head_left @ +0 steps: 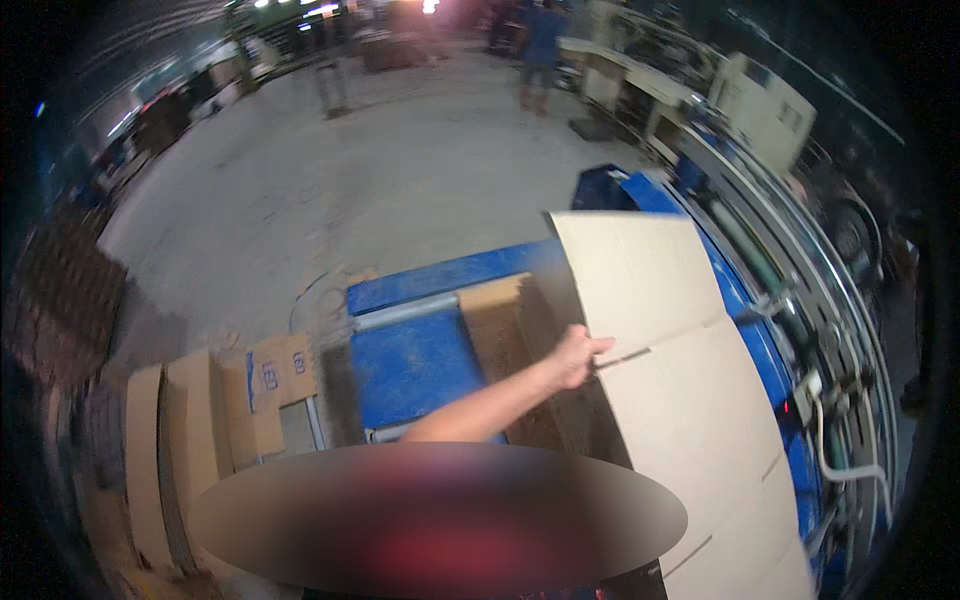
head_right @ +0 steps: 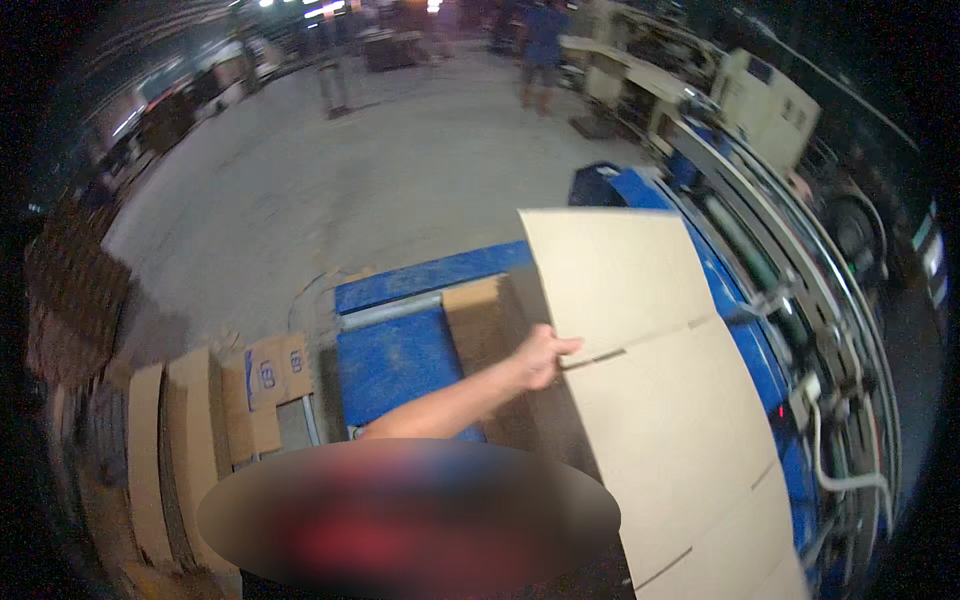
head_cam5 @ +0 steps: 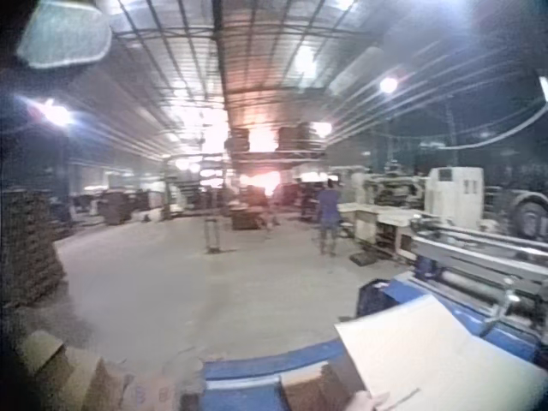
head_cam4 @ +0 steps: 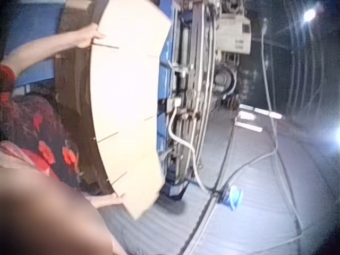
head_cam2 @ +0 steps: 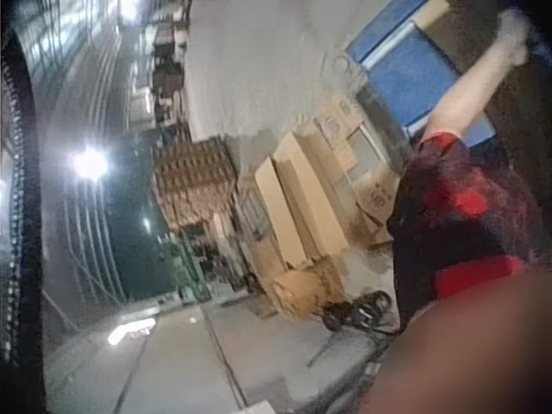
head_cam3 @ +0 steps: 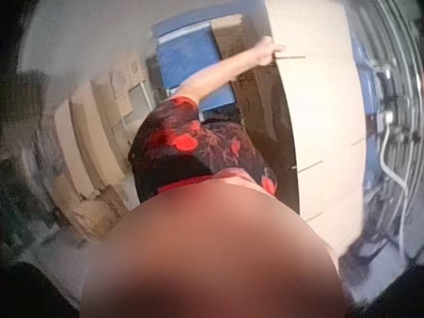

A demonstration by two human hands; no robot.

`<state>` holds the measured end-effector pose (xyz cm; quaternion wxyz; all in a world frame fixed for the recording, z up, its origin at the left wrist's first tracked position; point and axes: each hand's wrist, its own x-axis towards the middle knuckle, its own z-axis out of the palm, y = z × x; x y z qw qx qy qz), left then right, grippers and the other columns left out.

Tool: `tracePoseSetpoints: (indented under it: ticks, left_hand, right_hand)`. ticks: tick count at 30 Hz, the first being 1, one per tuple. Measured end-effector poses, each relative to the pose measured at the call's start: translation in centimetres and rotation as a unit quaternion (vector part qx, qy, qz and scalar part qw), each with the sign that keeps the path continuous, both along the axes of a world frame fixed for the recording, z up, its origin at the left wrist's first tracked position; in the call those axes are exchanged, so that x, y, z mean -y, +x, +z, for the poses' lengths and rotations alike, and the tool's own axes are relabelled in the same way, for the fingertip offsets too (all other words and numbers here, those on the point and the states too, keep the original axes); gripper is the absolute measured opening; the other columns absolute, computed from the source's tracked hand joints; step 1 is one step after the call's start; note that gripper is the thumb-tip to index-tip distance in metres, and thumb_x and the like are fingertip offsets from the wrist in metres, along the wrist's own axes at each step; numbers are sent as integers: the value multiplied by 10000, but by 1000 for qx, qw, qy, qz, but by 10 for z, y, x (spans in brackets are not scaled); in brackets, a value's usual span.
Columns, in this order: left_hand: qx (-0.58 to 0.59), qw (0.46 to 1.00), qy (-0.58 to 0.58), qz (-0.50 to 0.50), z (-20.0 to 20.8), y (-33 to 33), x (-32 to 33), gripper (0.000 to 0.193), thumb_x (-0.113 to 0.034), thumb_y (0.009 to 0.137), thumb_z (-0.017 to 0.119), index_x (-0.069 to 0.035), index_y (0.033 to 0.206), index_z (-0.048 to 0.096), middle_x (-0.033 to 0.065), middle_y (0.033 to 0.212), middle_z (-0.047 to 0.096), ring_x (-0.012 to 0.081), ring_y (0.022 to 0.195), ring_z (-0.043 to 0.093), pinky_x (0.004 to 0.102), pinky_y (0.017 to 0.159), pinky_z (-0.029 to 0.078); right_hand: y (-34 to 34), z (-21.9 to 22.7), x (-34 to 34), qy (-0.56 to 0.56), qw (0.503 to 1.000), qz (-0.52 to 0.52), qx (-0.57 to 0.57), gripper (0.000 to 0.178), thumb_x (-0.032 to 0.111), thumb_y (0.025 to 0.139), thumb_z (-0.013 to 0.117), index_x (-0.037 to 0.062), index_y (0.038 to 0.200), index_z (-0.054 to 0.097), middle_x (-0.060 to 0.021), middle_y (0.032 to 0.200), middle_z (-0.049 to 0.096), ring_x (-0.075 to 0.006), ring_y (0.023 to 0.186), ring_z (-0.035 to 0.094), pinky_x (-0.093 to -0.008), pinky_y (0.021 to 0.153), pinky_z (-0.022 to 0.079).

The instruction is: The person repeatedly folds flat cardboard sheets by hand on a conveyor-fed machine. Each sheet is aligned, folded along pre-scored lines, and placed into a growing stack on the machine table.

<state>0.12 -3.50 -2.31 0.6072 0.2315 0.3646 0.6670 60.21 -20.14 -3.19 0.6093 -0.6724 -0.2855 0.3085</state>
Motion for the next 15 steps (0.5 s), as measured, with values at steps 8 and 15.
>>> tracePoseSetpoints:
  ticks: [8, 15]
  left_hand:
    - [-521, 844, 61, -112, 21, -9, 88, 281, -97, 898, 578, 47, 1137, 616, 132, 1134, 635, 208, 1042, 588, 352, 886, 452]
    - [-675, 673, 266, -145, -7, 33, 56, 425, -8, 877, 521, -2, 1301, 498, 204, 1266, 531, 335, 1162, 536, 386, 965, 418]
  right_hand:
    - [-27, 28, 199, -88, 951, -197, 220, 378, 104, 827, 561, -17, 1183, 596, -147, 1156, 600, -265, 1061, 573, -408, 886, 460]
    - [-104, 31, 133, -160, 713, 104, 674, 553, -17, 716, 545, 124, 1250, 582, -117, 1291, 539, -329, 1204, 481, -465, 977, 367]
